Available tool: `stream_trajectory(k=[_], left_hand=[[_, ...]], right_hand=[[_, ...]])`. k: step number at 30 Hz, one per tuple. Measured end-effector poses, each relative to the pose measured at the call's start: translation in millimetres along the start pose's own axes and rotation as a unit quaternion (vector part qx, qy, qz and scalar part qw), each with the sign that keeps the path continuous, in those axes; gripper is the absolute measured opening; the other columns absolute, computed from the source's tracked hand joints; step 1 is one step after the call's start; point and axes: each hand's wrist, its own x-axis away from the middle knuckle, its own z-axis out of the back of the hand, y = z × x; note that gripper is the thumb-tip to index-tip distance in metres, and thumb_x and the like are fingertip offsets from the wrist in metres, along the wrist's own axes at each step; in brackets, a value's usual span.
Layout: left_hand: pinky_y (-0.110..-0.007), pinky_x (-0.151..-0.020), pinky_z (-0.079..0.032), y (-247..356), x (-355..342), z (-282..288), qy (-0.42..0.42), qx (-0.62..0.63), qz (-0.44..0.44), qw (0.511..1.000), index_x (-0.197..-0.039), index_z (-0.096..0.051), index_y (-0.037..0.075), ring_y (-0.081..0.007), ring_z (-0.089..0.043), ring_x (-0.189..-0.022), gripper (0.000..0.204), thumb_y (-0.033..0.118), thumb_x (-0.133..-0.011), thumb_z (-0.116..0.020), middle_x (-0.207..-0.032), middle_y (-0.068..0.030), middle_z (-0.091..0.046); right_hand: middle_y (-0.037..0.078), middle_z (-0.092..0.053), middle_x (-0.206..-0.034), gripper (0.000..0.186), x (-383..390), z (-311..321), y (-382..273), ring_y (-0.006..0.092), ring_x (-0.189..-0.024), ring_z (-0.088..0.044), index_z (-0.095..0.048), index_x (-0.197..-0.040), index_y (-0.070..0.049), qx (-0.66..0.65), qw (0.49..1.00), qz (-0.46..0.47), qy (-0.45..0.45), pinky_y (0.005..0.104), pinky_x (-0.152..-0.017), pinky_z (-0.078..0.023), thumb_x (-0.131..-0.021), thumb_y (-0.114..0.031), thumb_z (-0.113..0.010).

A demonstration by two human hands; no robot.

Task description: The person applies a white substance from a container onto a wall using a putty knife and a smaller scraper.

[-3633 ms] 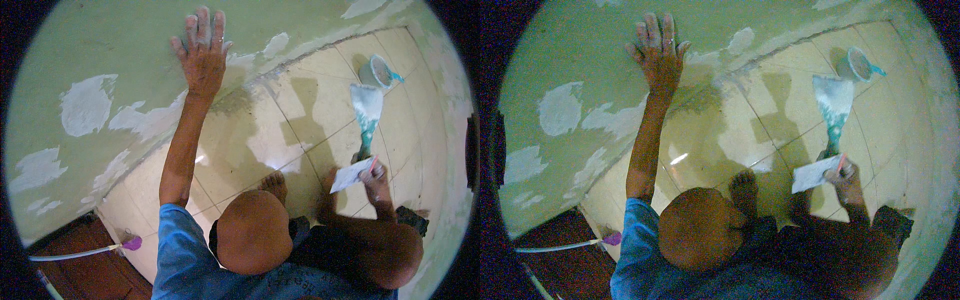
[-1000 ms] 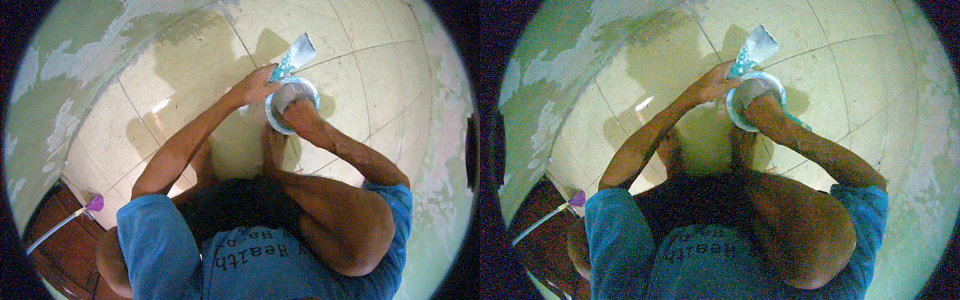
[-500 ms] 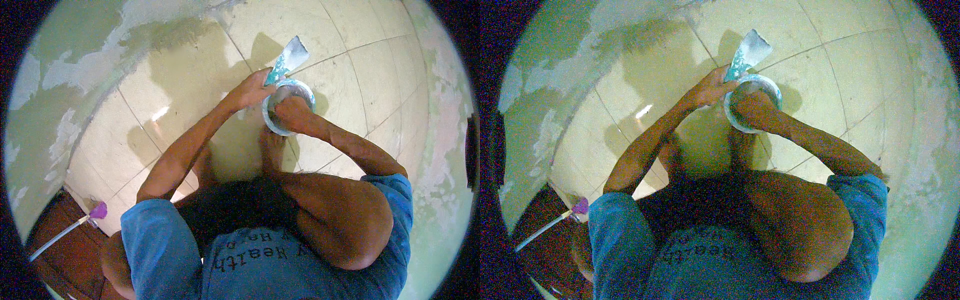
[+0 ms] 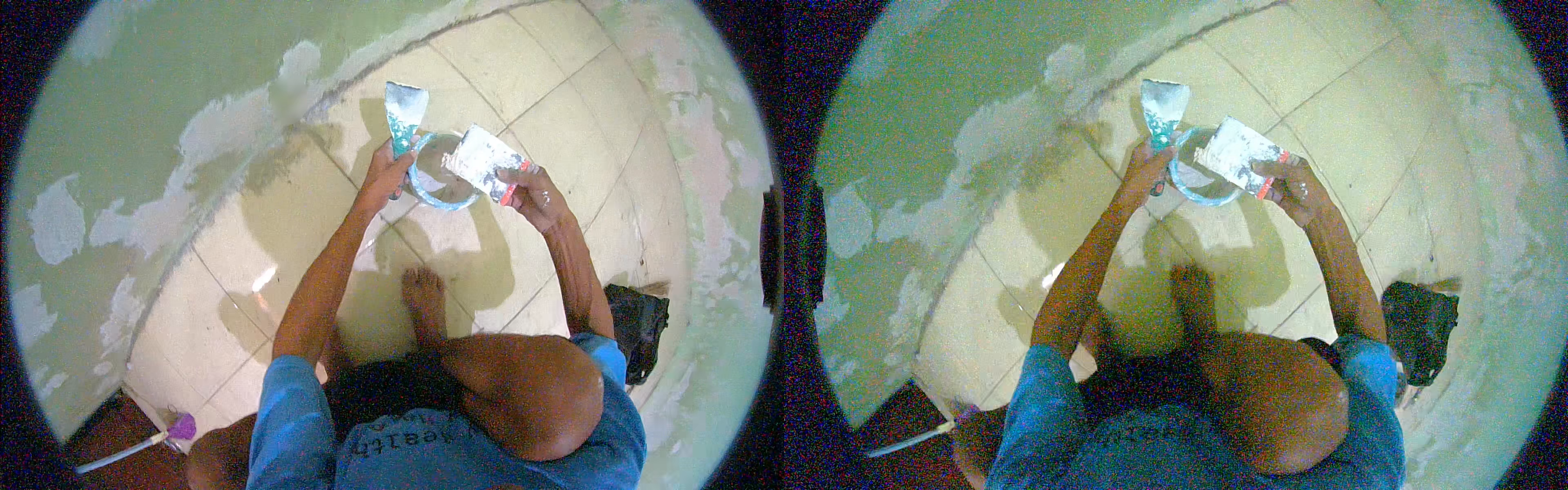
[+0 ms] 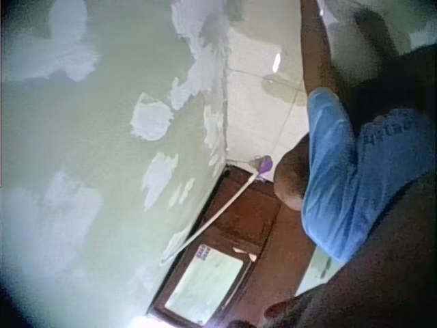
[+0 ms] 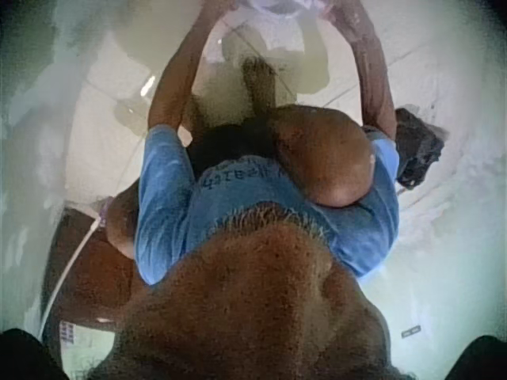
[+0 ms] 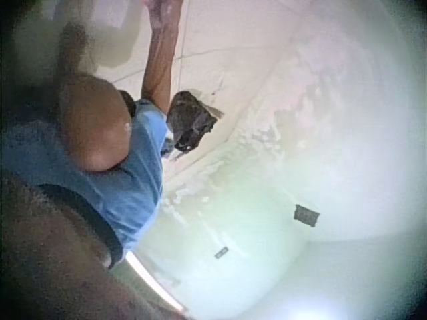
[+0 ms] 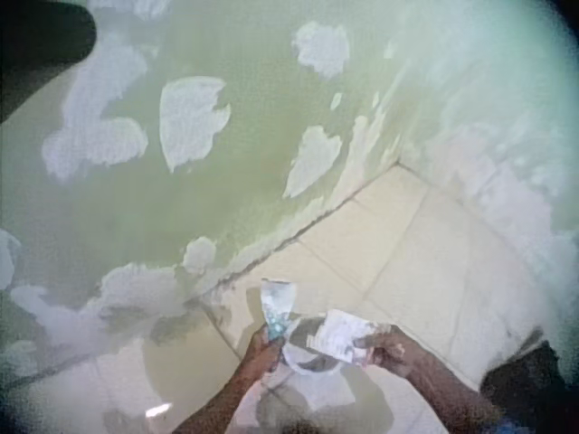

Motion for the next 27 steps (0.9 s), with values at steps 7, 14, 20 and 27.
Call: stream_trajectory(k=[7,14,20,27], left_hand=[[-0.03,-0.045,-0.046,-19,0,51,0.177,-0.282,-0.227,0.915,-0.123,-0.047,0.002,-0.0152,-0.055,-0.053,0.045,0.034,-0.093,-0.051,-0.075,-0.0071,-0.058],[-0.025,-0.034,-0.038,100,100,40,-0.059,-0.071,0.068,0.993,-0.1,-0.05,0.007,-0.0122,-0.049,-0.041,0.036,0.043,-0.093,-0.049,-0.062,-0.004,-0.054],[-0.021,-0.034,-0.035,123,120,41,-0.134,-0.05,0.074,0.987,-0.104,-0.053,0.009,-0.0078,-0.045,-0.039,0.032,0.039,-0.094,-0.048,-0.063,-0.0007,-0.055],[-0.023,-0.039,-0.037,94,123,27,-0.06,-0.116,0.041,0.991,-0.113,-0.053,0.01,-0.0069,-0.046,-0.046,0.032,0.035,-0.094,-0.047,-0.068,0.0009,-0.055]], right_hand=[[0.012,-0.064,-0.104,0.038,3,-13,22,0.0205,-0.09,-0.064,-0.052,-0.115,0.005,-0.065,0.99,0.127,-0.001,0.0338,-0.081,-0.054,-0.08,-0.002,-0.065],[0.009,-0.067,-0.101,0.035,10,-44,3,0.0251,-0.098,-0.064,-0.059,-0.113,-0.003,0.132,0.906,0.399,0.049,0.0393,-0.092,-0.047,-0.078,0.001,-0.062],[0.008,-0.064,-0.115,0.038,13,-65,-24,0.0296,-0.113,-0.057,-0.066,-0.111,-0.015,0.494,0.615,0.613,-0.044,0.045,-0.101,-0.04,-0.079,0.004,-0.057],[0.009,-0.061,-0.121,0.032,-22,-33,11,0.0307,-0.114,-0.056,-0.06,-0.118,-0.015,0.398,0.693,0.601,0.008,0.042,-0.097,-0.043,-0.088,-0.008,-0.051]])
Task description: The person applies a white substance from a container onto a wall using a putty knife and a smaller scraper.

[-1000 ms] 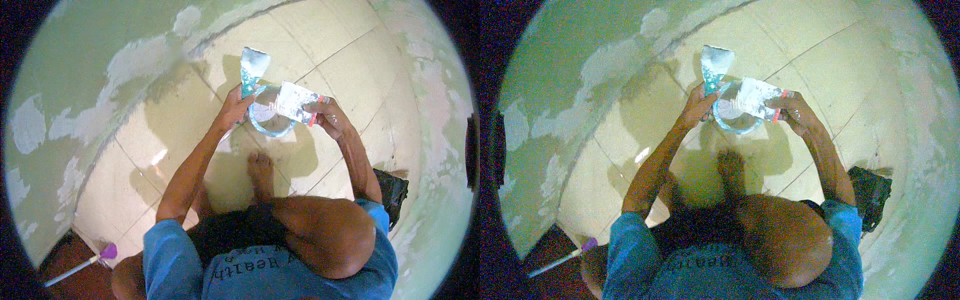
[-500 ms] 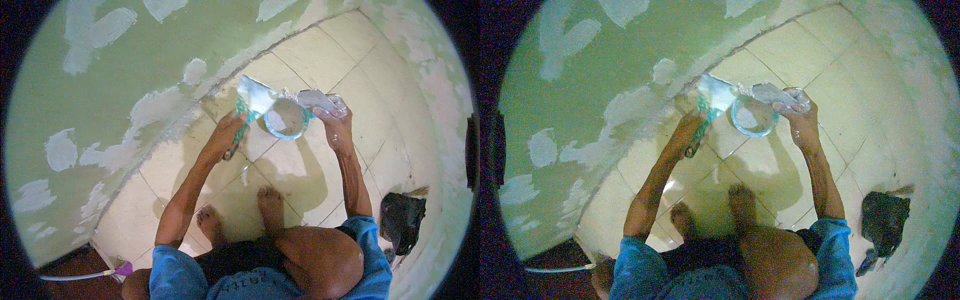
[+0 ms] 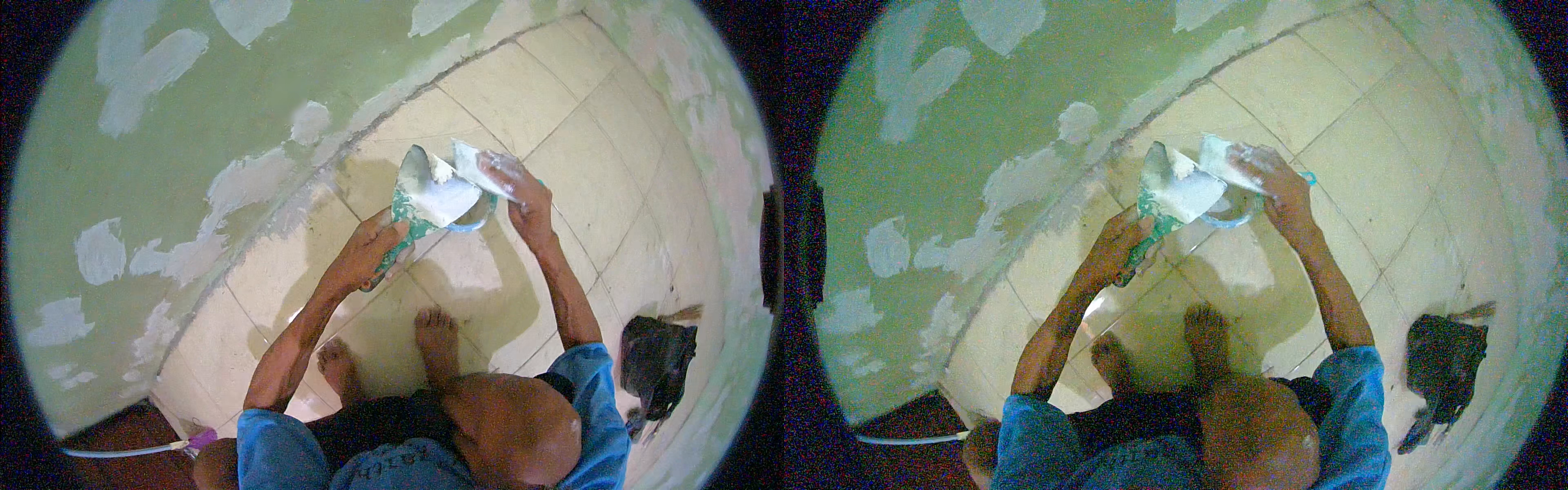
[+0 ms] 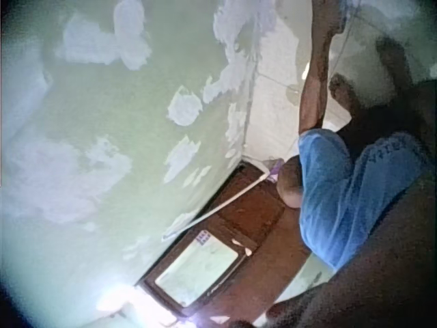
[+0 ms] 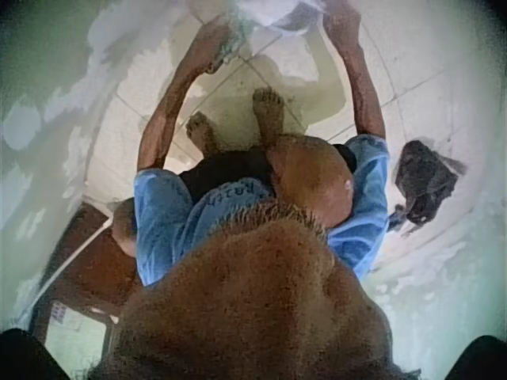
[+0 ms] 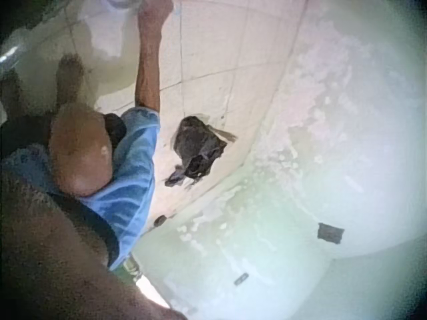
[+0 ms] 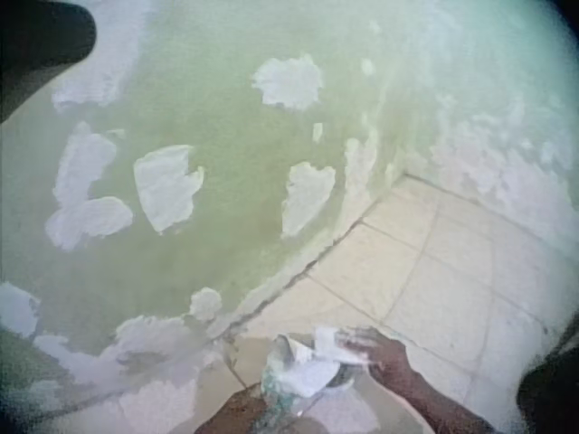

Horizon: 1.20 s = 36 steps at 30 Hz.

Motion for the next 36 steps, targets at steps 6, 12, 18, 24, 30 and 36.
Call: stream_trajectory(k=[6,12,18,24,30,36], left_hand=[[-0.022,-0.035,-0.032,16,-18,2,-0.003,-0.055,-0.011,0.998,-0.114,-0.052,0.009,-0.0059,-0.043,-0.045,0.033,0.035,-0.096,-0.043,-0.065,0.0021,-0.049],[-0.022,-0.036,-0.033,9,-25,-1,-0.071,-0.061,0.049,0.994,-0.114,-0.054,0.009,-0.0056,-0.045,-0.047,0.034,0.036,-0.095,-0.044,-0.068,0.0015,-0.052],[-0.021,-0.035,-0.033,-7,-27,2,-0.037,-0.079,-0.037,0.995,-0.123,-0.052,0.009,-0.0052,-0.044,-0.046,0.039,0.036,-0.095,-0.045,-0.068,0.002,-0.053],[-0.023,-0.04,-0.04,5,-28,4,-0.006,-0.07,0.016,0.997,-0.111,-0.054,0.009,-0.0078,-0.049,-0.047,0.03,0.035,-0.095,-0.048,-0.07,-0.0005,-0.056],[-0.023,-0.033,-0.033,15,-26,-9,0.013,-0.091,0.045,0.995,-0.116,-0.051,0.011,-0.0069,-0.043,-0.043,0.035,0.038,-0.096,-0.043,-0.063,0.0006,-0.05],[-0.023,-0.032,-0.033,-4,-18,-2,0.073,-0.073,0.013,0.995,-0.119,-0.049,0.009,-0.0073,-0.043,-0.044,0.038,0.039,-0.096,-0.042,-0.066,-0.0008,-0.05]], right_hand=[[0.012,-0.065,-0.106,0.027,22,10,42,0.021,-0.099,-0.063,-0.058,-0.114,-0.001,-0.215,0.902,-0.359,0.11,0.0331,-0.086,-0.05,-0.087,-0.004,-0.054],[0.008,-0.064,-0.098,0.032,6,-2,40,0.0163,-0.082,-0.064,-0.054,-0.111,0.002,-0.572,0.696,-0.433,0.03,0.0307,-0.071,-0.053,-0.083,-0.012,-0.062],[0.006,-0.064,-0.089,0.027,12,-14,45,0.0117,-0.072,-0.06,-0.056,-0.106,0.003,-0.398,0.772,-0.479,0.127,0.0266,-0.061,-0.047,-0.083,-0.012,-0.063],[0.005,-0.062,-0.109,0.029,9,24,-8,0.0182,-0.093,-0.058,-0.059,-0.115,-0.007,-0.064,0.96,-0.261,0.079,0.0341,-0.076,-0.044,-0.089,-0.018,-0.058],[-0.004,-0.054,-0.13,0.054,-6,7,-35,0.022,-0.118,-0.049,-0.054,-0.127,-0.026,0.277,0.952,0.022,-0.128,0.0455,-0.087,-0.039,-0.074,-0.016,-0.063],[0.005,-0.061,-0.117,0.051,19,5,-24,0.025,-0.113,-0.052,-0.06,-0.12,-0.023,0.199,0.969,-0.022,-0.148,0.0441,-0.089,-0.04,-0.072,-0.007,-0.064]])
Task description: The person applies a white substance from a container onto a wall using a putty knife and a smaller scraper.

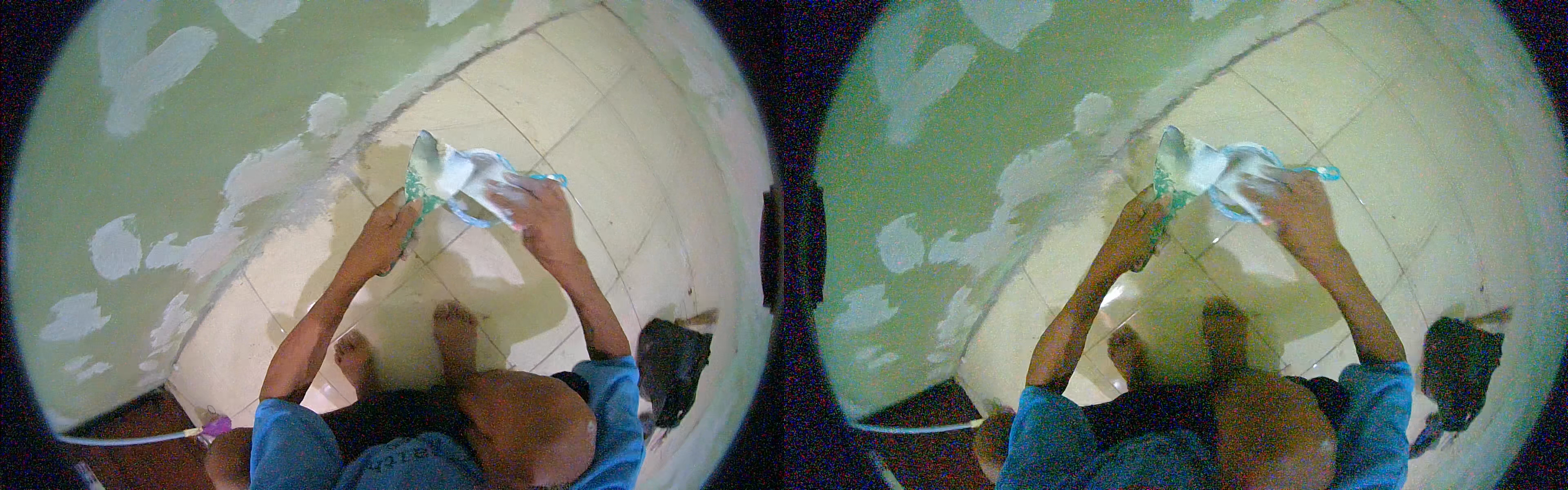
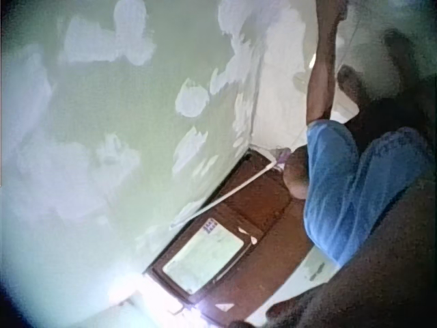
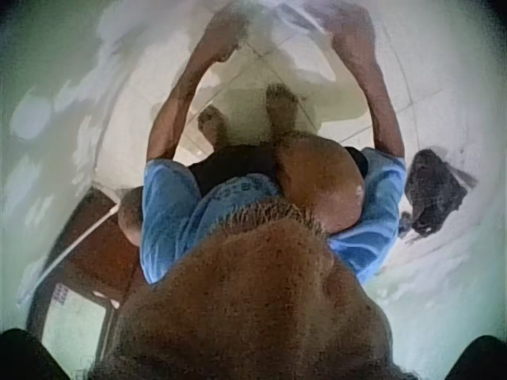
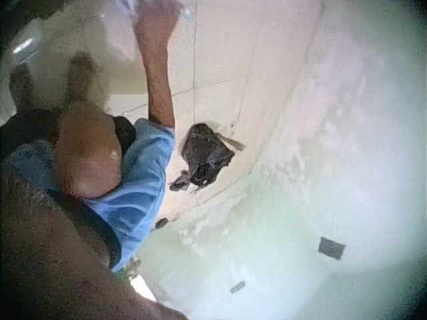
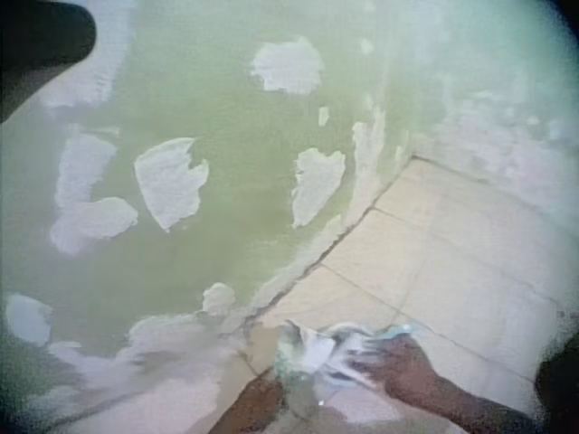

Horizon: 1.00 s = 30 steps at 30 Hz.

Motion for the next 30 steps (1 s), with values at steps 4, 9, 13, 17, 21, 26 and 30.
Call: stream_trajectory(k=[4,9,13,17,21,26,30], left_hand=[[-0.024,-0.036,-0.036,13,18,28,0.023,0.009,-0.018,1.0,-0.116,-0.05,0.007,-0.0083,-0.046,-0.046,0.038,0.038,-0.096,-0.043,-0.068,-0.0019,-0.052],[-0.022,-0.04,-0.038,43,91,81,-0.037,-0.055,0.028,0.997,-0.112,-0.05,0.004,-0.0081,-0.048,-0.048,0.036,0.037,-0.097,-0.043,-0.07,-0.0023,-0.055],[-0.021,-0.04,-0.038,76,183,103,0.064,-0.037,0.09,0.993,-0.103,-0.052,0.004,-0.0084,-0.05,-0.048,0.033,0.035,-0.098,-0.044,-0.068,-0.0036,-0.057],[-0.022,-0.039,-0.039,81,235,127,0.171,0.011,0.073,0.983,-0.098,-0.052,0.004,-0.0093,-0.052,-0.049,0.031,0.034,-0.097,-0.044,-0.068,-0.0054,-0.058],[-0.022,-0.039,-0.039,86,266,134,0.315,0.081,-0.037,0.945,-0.095,-0.051,0.003,-0.0117,-0.052,-0.049,0.03,0.033,-0.096,-0.046,-0.068,-0.0077,-0.058],[-0.023,-0.038,-0.039,101,293,121,0.44,0.122,-0.128,0.88,-0.097,-0.05,0.001,-0.0153,-0.051,-0.048,0.028,0.029,-0.094,-0.048,-0.067,-0.0098,-0.055],[-0.023,-0.038,-0.038,82,332,136,0.489,0.113,-0.112,0.858,-0.099,-0.05,0.0,-0.0144,-0.048,-0.045,0.028,0.027,-0.094,-0.047,-0.065,-0.0088,-0.053]], right_hand=[[0.011,-0.067,-0.096,0.025,16,-2,13,0.0236,-0.09,-0.063,-0.063,-0.105,0.0,-0.368,0.884,-0.266,0.107,0.0363,-0.081,-0.048,-0.088,-0.017,-0.055],[0.004,-0.063,-0.081,0.029,-45,47,-18,0.0128,-0.073,-0.058,-0.063,-0.092,-0.003,-0.58,0.699,-0.396,0.134,0.0282,-0.062,-0.049,-0.078,-0.028,-0.07],[0.003,-0.06,-0.086,0.032,-105,74,-14,0.0127,-0.072,-0.058,-0.057,-0.101,-0.003,-0.415,0.873,-0.253,-0.044,0.0279,-0.061,-0.05,-0.077,-0.02,-0.068],[0.003,-0.059,-0.082,0.028,-186,55,-55,0.0117,-0.068,-0.052,-0.057,-0.092,-0.003,-0.411,0.904,-0.078,-0.085,0.0269,-0.055,-0.043,-0.078,-0.026,-0.064],[0.002,-0.059,-0.081,0.032,-217,-73,-88,0.0129,-0.071,-0.053,-0.062,-0.098,-0.001,-0.367,0.915,-0.122,0.119,0.0288,-0.062,-0.045,-0.08,-0.028,-0.064],[0.002,-0.059,-0.072,0.031,-208,-223,-168,0.016,-0.069,-0.054,-0.063,-0.101,0.001,-0.511,0.783,-0.268,0.23,0.0317,-0.068,-0.045,-0.085,-0.025,-0.062],[0.013,-0.058,-0.091,0.033,-218,-218,-253,0.0246,-0.086,-0.055,-0.058,-0.112,0.003,-0.472,0.774,-0.342,0.249,0.0366,-0.08,-0.043,-0.088,-0.021,-0.057]])
